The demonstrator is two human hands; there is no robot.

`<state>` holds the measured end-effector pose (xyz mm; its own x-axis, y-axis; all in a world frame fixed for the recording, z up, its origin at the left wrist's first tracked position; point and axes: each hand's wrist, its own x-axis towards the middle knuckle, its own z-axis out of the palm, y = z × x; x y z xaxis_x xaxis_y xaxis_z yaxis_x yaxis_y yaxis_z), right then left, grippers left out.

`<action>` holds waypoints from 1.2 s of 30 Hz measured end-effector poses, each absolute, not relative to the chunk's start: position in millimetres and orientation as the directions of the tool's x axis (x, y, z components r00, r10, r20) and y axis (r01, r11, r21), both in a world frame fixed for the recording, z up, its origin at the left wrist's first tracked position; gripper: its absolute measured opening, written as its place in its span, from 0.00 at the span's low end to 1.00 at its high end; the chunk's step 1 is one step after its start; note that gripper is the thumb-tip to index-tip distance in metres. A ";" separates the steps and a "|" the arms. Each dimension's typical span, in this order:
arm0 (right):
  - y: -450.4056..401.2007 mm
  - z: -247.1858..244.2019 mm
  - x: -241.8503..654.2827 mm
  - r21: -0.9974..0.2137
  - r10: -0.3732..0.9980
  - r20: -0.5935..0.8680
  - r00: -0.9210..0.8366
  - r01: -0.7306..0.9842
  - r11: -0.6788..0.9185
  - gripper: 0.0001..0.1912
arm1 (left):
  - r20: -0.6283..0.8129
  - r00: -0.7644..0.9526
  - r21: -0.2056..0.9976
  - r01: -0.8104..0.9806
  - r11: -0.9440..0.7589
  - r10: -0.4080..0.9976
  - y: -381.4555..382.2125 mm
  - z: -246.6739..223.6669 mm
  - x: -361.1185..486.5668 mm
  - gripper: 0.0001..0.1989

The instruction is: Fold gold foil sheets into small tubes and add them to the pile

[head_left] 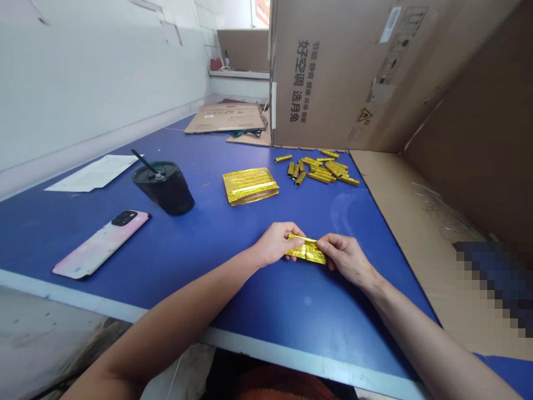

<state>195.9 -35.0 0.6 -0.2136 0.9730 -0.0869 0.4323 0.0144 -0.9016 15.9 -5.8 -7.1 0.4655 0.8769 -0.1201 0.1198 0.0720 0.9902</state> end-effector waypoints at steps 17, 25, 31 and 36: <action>-42.8 0.7 190.5 -0.877 0.952 -0.083 -0.294 0.476 0.070 0.16 | -0.128 0.541 0.990 0.116 0.076 0.831 -14.6 -9.4 20.1 0.02; -41.5 3.0 193.5 -0.900 0.876 -0.165 -0.453 0.433 0.055 0.18 | -0.168 0.683 0.981 0.043 0.190 0.711 -12.6 -7.6 16.2 0.10; -37.8 2.4 200.0 -0.909 0.861 -0.184 -0.474 0.416 0.035 0.18 | -0.155 0.675 0.978 0.004 0.206 0.721 -9.4 -7.1 13.6 0.09; -37.0 2.5 200.4 -0.903 0.874 -0.189 -0.448 0.430 0.025 0.17 | -0.175 0.635 0.981 0.052 0.184 0.753 -8.2 -3.5 14.0 0.07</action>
<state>200.4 -37.0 2.5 -0.4479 0.8740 -0.1886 0.4297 0.0255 -0.9026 14.0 -8.2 -3.5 0.6348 0.7525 -0.1751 0.0522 0.1844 0.9815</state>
